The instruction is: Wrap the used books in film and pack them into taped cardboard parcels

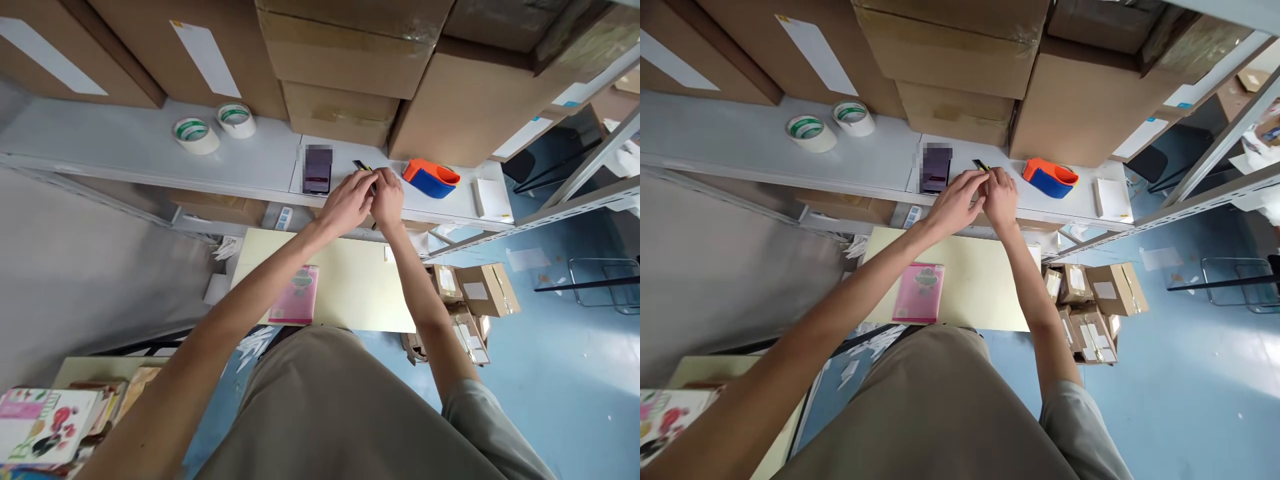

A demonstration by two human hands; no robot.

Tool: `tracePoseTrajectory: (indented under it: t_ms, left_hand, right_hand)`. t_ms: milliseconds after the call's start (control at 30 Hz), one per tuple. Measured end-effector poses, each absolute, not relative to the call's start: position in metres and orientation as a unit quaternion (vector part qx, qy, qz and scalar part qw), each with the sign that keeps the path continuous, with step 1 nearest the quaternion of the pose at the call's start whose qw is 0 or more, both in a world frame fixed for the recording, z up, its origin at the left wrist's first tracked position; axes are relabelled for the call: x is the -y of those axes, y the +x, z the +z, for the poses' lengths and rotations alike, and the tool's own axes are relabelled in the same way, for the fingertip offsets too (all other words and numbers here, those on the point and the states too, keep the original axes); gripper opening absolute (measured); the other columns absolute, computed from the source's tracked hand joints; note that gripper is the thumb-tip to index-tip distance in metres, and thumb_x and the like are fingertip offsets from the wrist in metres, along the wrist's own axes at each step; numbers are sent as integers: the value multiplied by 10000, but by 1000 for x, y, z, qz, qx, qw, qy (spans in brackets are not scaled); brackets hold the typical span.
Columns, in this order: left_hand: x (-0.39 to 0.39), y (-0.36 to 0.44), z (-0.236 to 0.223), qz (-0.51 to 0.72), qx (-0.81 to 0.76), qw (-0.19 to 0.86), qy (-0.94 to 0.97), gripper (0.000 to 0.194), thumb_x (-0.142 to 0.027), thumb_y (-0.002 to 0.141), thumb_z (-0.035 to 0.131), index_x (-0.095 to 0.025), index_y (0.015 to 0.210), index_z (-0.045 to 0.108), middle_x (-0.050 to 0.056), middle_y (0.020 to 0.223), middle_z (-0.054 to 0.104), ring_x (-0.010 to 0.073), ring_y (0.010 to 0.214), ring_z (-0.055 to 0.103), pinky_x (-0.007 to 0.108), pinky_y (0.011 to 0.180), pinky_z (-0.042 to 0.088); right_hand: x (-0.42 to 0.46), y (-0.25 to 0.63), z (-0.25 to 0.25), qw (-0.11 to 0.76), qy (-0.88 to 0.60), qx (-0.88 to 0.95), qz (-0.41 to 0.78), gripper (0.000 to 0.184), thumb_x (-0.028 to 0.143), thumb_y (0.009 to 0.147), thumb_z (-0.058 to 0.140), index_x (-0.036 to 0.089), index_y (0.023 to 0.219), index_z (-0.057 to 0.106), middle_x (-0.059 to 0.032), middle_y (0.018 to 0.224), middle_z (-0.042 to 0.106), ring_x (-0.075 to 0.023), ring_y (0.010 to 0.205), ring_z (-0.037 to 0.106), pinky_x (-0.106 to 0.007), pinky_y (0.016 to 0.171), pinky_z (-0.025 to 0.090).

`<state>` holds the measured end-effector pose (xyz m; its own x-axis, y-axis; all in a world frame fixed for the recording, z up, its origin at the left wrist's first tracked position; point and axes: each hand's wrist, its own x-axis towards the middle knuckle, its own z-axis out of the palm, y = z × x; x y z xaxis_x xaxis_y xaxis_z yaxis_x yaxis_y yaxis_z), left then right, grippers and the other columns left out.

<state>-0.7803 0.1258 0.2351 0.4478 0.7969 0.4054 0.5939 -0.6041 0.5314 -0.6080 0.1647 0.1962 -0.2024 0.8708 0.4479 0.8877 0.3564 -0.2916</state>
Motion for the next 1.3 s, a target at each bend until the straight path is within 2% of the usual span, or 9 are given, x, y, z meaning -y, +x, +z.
tracePoseTrajectory:
  t_ms: [233, 400, 533, 633, 733, 867, 967, 1133, 1300]
  left_hand:
    - [-98, -778, 221, 297, -448, 156, 829, 499, -196, 1087, 563, -225, 1584, 595, 143, 1647, 611, 302, 1539, 611, 512, 1346, 498]
    - [-75, -781, 212, 290, -466, 167, 819, 446, -215, 1107, 556, -230, 1546, 635, 137, 1612, 637, 294, 1521, 631, 507, 1340, 511]
    - [-48, -788, 195, 293, -472, 181, 811, 429, -213, 1112, 555, -237, 1530, 650, 128, 1594, 659, 281, 1512, 641, 489, 1329, 521]
    - [-24, -808, 163, 277, -502, 204, 794, 433, -210, 1099, 564, -224, 1521, 659, 130, 1578, 673, 280, 1508, 641, 481, 1341, 506]
    - [1, -847, 111, 235, -575, 234, 748, 435, -216, 1077, 576, -194, 1501, 672, 144, 1568, 682, 293, 1508, 633, 476, 1356, 481]
    - [43, -919, 32, 82, -724, 270, 630, 457, -171, 1025, 575, -73, 1461, 671, 242, 1497, 707, 364, 1451, 659, 507, 1319, 488]
    - [78, -965, -10, -22, -783, 295, 547, 469, -148, 976, 580, -50, 1426, 666, 284, 1431, 709, 398, 1385, 682, 525, 1231, 544]
    - [113, -996, -41, -42, -774, 314, 548, 415, -142, 916, 591, -116, 1318, 688, 264, 1333, 712, 382, 1206, 731, 490, 1090, 601]
    - [123, -1001, -61, -29, -745, 333, 577, 463, -116, 910, 562, -151, 1359, 669, 232, 1237, 731, 387, 1218, 702, 529, 1101, 588]
  right_hand:
    - [-194, -599, 182, 243, -619, 747, 5, 333, 261, 1145, 472, 192, 1399, 677, -210, 1435, 689, -358, 1314, 635, -532, 1143, 509]
    - [-196, -604, 172, 218, -640, 736, 46, 371, 239, 1129, 449, 135, 1417, 658, -255, 1388, 701, -389, 1344, 612, -595, 1159, 513]
    - [-185, -609, 165, 231, -637, 735, 39, 390, 237, 1142, 397, 142, 1420, 653, -248, 1373, 702, -394, 1347, 615, -617, 1157, 534]
    - [-160, -610, 160, 259, -611, 748, 21, 424, 311, 1179, 365, 166, 1468, 638, -223, 1380, 706, -383, 1318, 641, -617, 1156, 556]
    - [-120, -610, 154, 270, -595, 757, 15, 471, 393, 1206, 334, 195, 1537, 604, -207, 1406, 697, -375, 1323, 658, -620, 1156, 575]
    - [-52, -616, 140, 269, -590, 759, 55, 464, 450, 1205, 390, 206, 1524, 623, -190, 1376, 721, -368, 1326, 674, -609, 1159, 586]
    - [-1, -630, 120, 256, -599, 750, 114, 394, 433, 1179, 480, 226, 1452, 674, -173, 1355, 761, -355, 1293, 693, -557, 1125, 612]
    - [83, -670, 75, 171, -636, 706, 259, 315, 313, 1081, 628, 216, 1360, 738, -156, 1317, 826, -346, 1233, 735, -489, 1077, 634]
    - [150, -725, 43, 80, -687, 635, 344, 290, 279, 1029, 687, 246, 1307, 762, -125, 1265, 846, -318, 1188, 777, -456, 1049, 647]
